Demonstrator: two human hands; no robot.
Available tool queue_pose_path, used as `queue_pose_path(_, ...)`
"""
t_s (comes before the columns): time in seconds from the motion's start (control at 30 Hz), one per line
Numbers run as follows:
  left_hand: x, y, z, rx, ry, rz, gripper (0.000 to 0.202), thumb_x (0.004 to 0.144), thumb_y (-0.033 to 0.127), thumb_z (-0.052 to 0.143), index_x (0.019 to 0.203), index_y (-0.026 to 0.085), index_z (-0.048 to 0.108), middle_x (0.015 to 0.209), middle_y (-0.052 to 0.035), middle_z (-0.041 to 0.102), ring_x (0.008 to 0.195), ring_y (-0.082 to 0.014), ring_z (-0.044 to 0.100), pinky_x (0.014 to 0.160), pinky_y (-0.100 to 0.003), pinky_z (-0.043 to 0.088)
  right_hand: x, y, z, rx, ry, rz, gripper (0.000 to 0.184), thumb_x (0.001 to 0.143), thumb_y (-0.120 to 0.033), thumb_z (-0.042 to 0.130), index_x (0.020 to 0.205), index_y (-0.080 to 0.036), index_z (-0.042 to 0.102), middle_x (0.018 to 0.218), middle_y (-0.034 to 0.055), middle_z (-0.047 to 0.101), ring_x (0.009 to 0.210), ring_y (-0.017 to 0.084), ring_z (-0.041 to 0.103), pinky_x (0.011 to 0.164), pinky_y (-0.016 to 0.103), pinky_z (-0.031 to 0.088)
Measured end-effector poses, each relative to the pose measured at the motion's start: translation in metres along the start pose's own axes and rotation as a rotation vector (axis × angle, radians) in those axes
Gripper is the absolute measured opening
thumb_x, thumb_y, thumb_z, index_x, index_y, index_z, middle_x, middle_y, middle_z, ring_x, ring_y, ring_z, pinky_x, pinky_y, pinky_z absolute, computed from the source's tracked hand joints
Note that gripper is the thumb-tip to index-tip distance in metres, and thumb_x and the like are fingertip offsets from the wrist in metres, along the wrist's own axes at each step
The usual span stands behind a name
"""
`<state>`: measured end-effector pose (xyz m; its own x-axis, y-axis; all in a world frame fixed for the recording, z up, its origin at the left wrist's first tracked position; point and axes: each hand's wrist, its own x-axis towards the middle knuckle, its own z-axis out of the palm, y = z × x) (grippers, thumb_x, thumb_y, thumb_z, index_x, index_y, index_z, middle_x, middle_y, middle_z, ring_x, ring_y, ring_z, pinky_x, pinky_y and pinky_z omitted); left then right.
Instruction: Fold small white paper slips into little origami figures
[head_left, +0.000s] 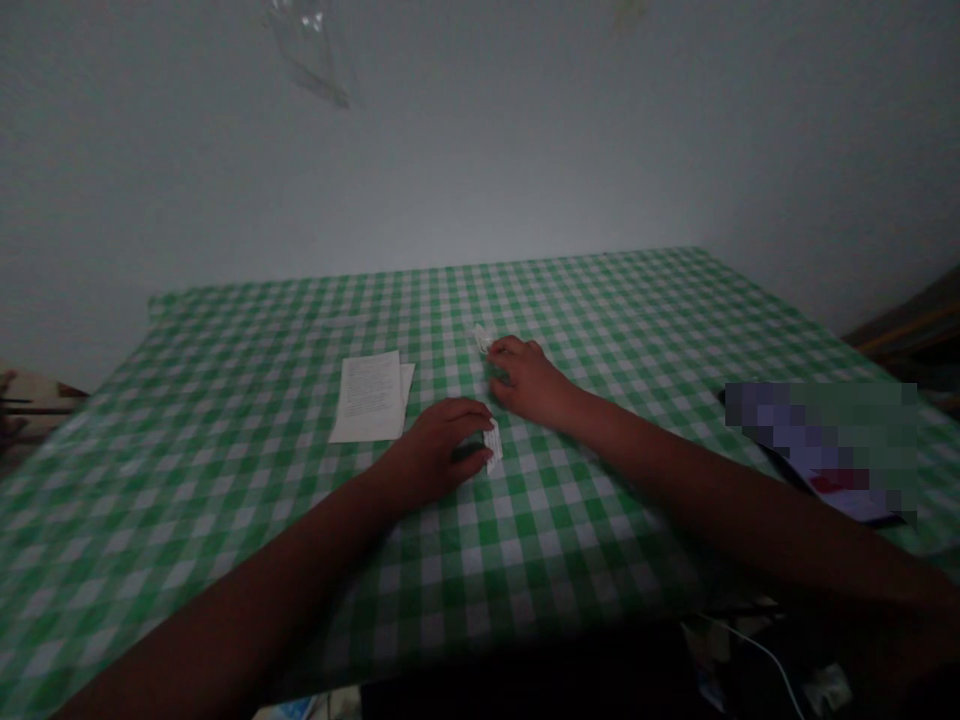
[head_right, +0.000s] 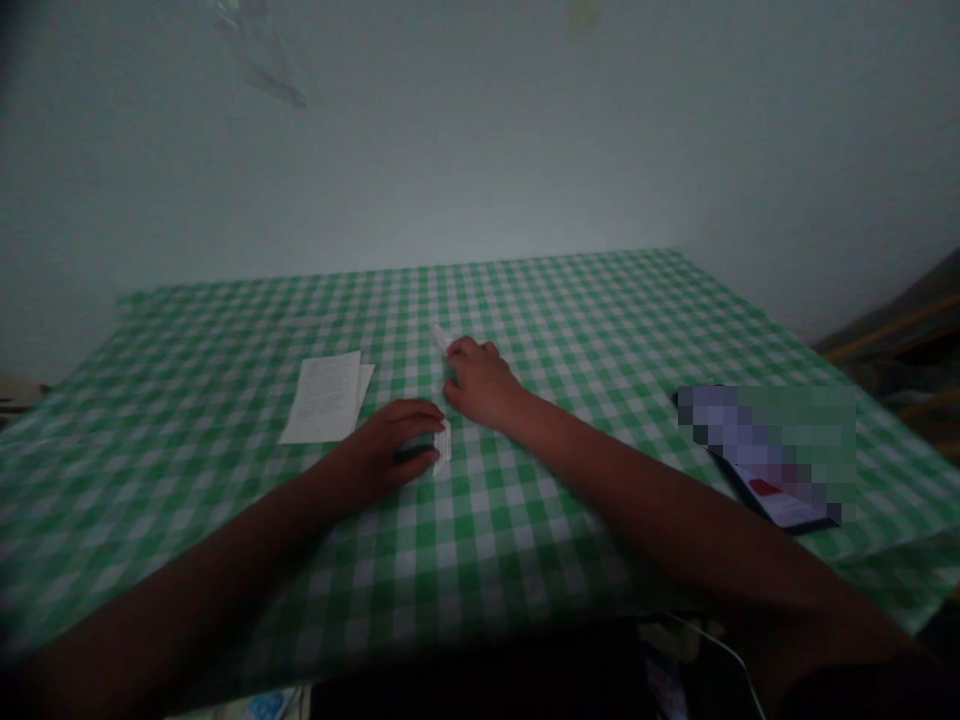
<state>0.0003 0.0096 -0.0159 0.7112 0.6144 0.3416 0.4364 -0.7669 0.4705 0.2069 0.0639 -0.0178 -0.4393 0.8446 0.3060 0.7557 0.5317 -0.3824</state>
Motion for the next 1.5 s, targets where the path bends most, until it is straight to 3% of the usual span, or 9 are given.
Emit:
queue_pose_path(0.13, 0.000, 0.001, -0.005, -0.022, 0.170, -0.036, 0.017, 0.089, 0.019, 0.061, 0.105, 0.020, 0.063, 0.115, -0.0081, 0.061, 0.109, -0.0204, 0.060, 0.097, -0.040, 0.052, -0.019, -0.013, -0.011, 0.098, 0.015, -0.122, 0.021, 0.088, -0.016, 0.055, 0.104, -0.013, 0.068, 0.116, 0.0140, 0.063, 0.113, 0.025, 0.056, 0.102, 0.044, 0.042)
queue_pose_path(0.27, 0.001, 0.001, -0.013, 0.095, 0.358, -0.083, 0.027, 0.088, 0.019, 0.063, 0.116, 0.018, 0.060, 0.121, -0.0107, 0.056, 0.118, -0.0233, 0.055, 0.103, -0.044, 0.048, -0.037, -0.023, -0.020, 0.246, -0.099, -0.250, 0.018, 0.092, -0.016, 0.054, 0.099, -0.017, 0.070, 0.112, 0.0096, 0.065, 0.107, 0.020, 0.060, 0.097, 0.039, 0.048)
queue_pose_path(0.4, 0.000, -0.004, -0.012, 0.101, 0.247, -0.097, 0.040, 0.090, 0.018, 0.059, 0.130, 0.020, 0.053, 0.136, -0.0125, 0.049, 0.129, -0.0248, 0.048, 0.109, -0.046, 0.043, -0.042, -0.021, -0.020, 0.309, -0.090, -0.311, 0.019, 0.092, -0.014, 0.054, 0.102, -0.018, 0.070, 0.112, 0.0086, 0.066, 0.107, 0.019, 0.061, 0.097, 0.039, 0.049)
queue_pose_path(0.53, 0.001, -0.013, -0.008, 0.050, 0.138, -0.115, 0.029, 0.092, 0.017, 0.054, 0.120, 0.021, 0.061, 0.123, -0.0083, 0.058, 0.115, -0.0204, 0.058, 0.102, -0.040, 0.050, -0.041, -0.014, -0.019, 0.332, -0.079, -0.350, 0.025, 0.091, -0.012, 0.053, 0.111, -0.019, 0.067, 0.120, 0.0084, 0.065, 0.113, 0.019, 0.060, 0.099, 0.040, 0.049)
queue_pose_path(0.73, 0.002, -0.018, -0.009, 0.078, 0.184, -0.199, 0.020, 0.091, 0.021, 0.056, 0.108, 0.019, 0.066, 0.110, -0.0059, 0.064, 0.101, -0.0191, 0.063, 0.093, -0.037, 0.054, -0.049, -0.019, -0.030, 0.138, -0.039, -0.359, 0.030, 0.088, -0.011, 0.055, 0.115, -0.019, 0.064, 0.116, 0.0112, 0.062, 0.111, 0.024, 0.055, 0.094, 0.045, 0.048)
queue_pose_path(0.93, 0.004, -0.016, -0.011, 0.090, 0.200, -0.241, 0.020, 0.090, 0.023, 0.056, 0.108, 0.019, 0.065, 0.106, -0.0060, 0.064, 0.098, -0.0193, 0.063, 0.090, -0.037, 0.054, -0.054, -0.031, -0.034, -0.133, -0.178, -0.446, 0.039, 0.088, -0.008, 0.052, 0.123, -0.021, 0.064, 0.112, 0.0126, 0.059, 0.100, 0.025, 0.050, 0.083, 0.042, 0.047)
queue_pose_path(1.1, 0.003, -0.017, -0.011, 0.097, 0.192, -0.243, 0.022, 0.091, 0.024, 0.056, 0.110, 0.018, 0.064, 0.107, -0.0069, 0.065, 0.099, -0.0208, 0.063, 0.091, -0.040, 0.053, -0.051, -0.034, -0.032, -0.225, -0.202, -0.420, 0.024, 0.090, -0.014, 0.053, 0.106, -0.018, 0.070, 0.104, 0.0121, 0.061, 0.094, 0.026, 0.048, 0.081, 0.042, 0.045)
queue_pose_path(1.33, 0.002, -0.015, -0.011, 0.046, 0.150, -0.295, 0.025, 0.090, 0.027, 0.057, 0.114, 0.018, 0.061, 0.104, -0.0059, 0.067, 0.093, -0.0201, 0.066, 0.084, -0.039, 0.056, -0.052, -0.032, -0.043, 0.011, -0.125, -0.401, 0.013, 0.093, -0.023, 0.056, 0.091, -0.018, 0.069, 0.101, 0.0092, 0.063, 0.096, 0.023, 0.050, 0.089, 0.040, 0.043)
queue_pose_path(1.5, 0.001, -0.012, -0.011, -0.062, 0.086, -0.275, 0.030, 0.090, 0.031, 0.059, 0.118, 0.020, 0.058, 0.109, -0.0053, 0.068, 0.097, -0.0198, 0.067, 0.087, -0.038, 0.056, -0.048, -0.022, -0.044, 0.257, 0.013, -0.252, 0.005, 0.093, -0.022, 0.059, 0.092, -0.020, 0.063, 0.093, 0.0045, 0.065, 0.095, 0.020, 0.055, 0.091, 0.037, 0.042)
